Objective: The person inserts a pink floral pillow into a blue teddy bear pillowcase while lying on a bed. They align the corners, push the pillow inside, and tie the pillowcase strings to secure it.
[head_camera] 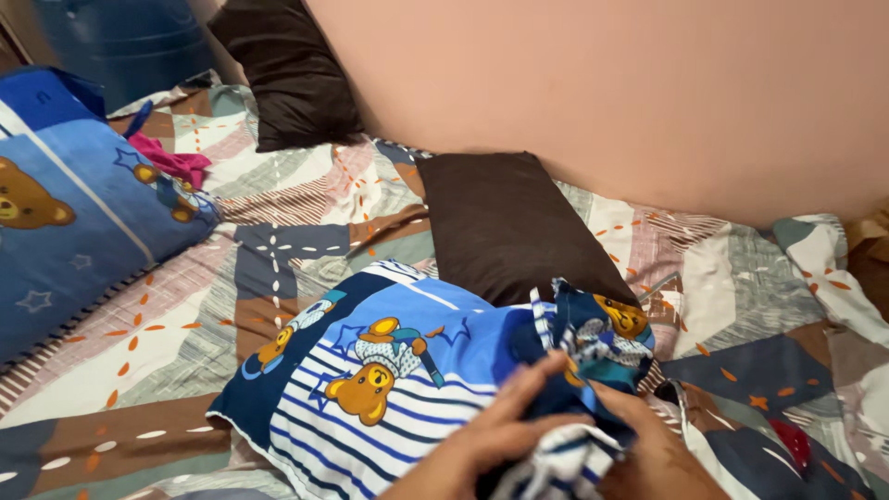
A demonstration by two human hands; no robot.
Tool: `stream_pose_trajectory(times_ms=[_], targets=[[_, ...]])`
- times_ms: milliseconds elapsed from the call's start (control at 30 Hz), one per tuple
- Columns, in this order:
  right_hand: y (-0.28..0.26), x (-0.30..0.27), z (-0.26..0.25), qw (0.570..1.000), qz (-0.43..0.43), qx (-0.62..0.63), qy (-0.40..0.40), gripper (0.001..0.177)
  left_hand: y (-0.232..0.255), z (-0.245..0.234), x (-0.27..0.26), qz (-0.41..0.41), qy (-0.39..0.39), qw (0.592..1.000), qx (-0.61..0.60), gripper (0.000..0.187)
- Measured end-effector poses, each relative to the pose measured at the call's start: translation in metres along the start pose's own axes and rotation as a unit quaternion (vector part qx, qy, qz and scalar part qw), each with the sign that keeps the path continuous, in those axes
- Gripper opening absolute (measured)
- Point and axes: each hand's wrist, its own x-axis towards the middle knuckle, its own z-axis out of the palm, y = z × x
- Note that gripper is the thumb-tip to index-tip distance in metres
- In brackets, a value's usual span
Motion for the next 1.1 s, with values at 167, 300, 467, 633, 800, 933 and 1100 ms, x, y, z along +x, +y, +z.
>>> stream_pose_trajectory(times_ms=[167,300,467,633,800,933,1100], targets=[[0.033,-0.010,-0.055,0.994,0.073,-0.074,0.020,0.079,-0.004,0.015,-0.006,-0.071,0.099,0.991,-0.051,0.056],[0.013,-0.012,-0.069,0.986,0.142,0.086,0.004,0.062,-0.009,0.019,0.001,-0.193,0.204,0.960,0.005,0.059],[-0.045,-0.022,-0.051,0.984,0.104,0.141,0.029,0.042,-0.017,0.017,-0.004,-0.203,0.133,0.964,0.109,0.050],[-0.106,0.014,-0.025,0.989,-0.018,-0.013,0.144,0.043,-0.020,0.012,-0.004,-0.312,0.192,0.930,0.038,0.044],[-0.120,0.096,-0.022,0.911,-0.061,-0.399,0.086,0.090,-0.028,-0.009,-0.021,-0.220,0.143,0.939,0.224,0.062],[-0.089,0.149,-0.013,0.905,0.083,-0.407,-0.092,0.106,-0.050,-0.038,-0.041,-0.468,0.174,0.796,0.342,0.084],[-0.078,0.185,0.015,0.875,0.162,-0.410,-0.200,0.102,-0.080,-0.051,-0.064,-0.519,0.232,0.737,0.367,0.075]])
